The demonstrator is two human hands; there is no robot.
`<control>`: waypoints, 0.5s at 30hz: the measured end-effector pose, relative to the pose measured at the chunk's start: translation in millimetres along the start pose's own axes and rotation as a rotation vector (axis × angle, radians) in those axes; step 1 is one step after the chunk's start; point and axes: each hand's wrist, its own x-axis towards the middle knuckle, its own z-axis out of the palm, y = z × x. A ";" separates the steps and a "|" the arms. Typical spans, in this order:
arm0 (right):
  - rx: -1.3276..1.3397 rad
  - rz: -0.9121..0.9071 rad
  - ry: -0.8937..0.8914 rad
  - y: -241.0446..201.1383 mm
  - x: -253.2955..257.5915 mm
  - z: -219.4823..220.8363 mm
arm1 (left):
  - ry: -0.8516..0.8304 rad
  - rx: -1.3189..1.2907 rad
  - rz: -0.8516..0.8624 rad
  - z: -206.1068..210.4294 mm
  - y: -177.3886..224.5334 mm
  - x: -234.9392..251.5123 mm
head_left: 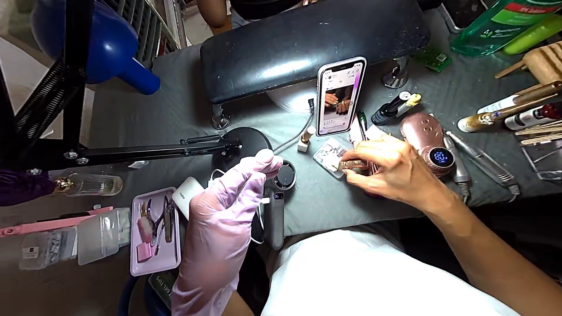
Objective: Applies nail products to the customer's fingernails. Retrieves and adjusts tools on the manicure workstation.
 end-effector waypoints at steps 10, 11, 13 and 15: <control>0.228 0.084 0.090 11.1 -7.3 -12.5 | -0.024 -0.077 0.051 17.4 -16.9 40.9; 0.309 0.116 0.133 12.2 -8.4 -18.3 | -0.050 -0.135 0.038 20.1 -21.0 48.8; 0.453 0.174 0.215 14.6 -12.5 -31.4 | -0.147 -0.353 -0.065 25.3 -28.2 67.8; 0.543 0.213 0.291 16.5 -16.6 -42.9 | -0.214 -0.610 -0.239 34.7 -28.8 89.5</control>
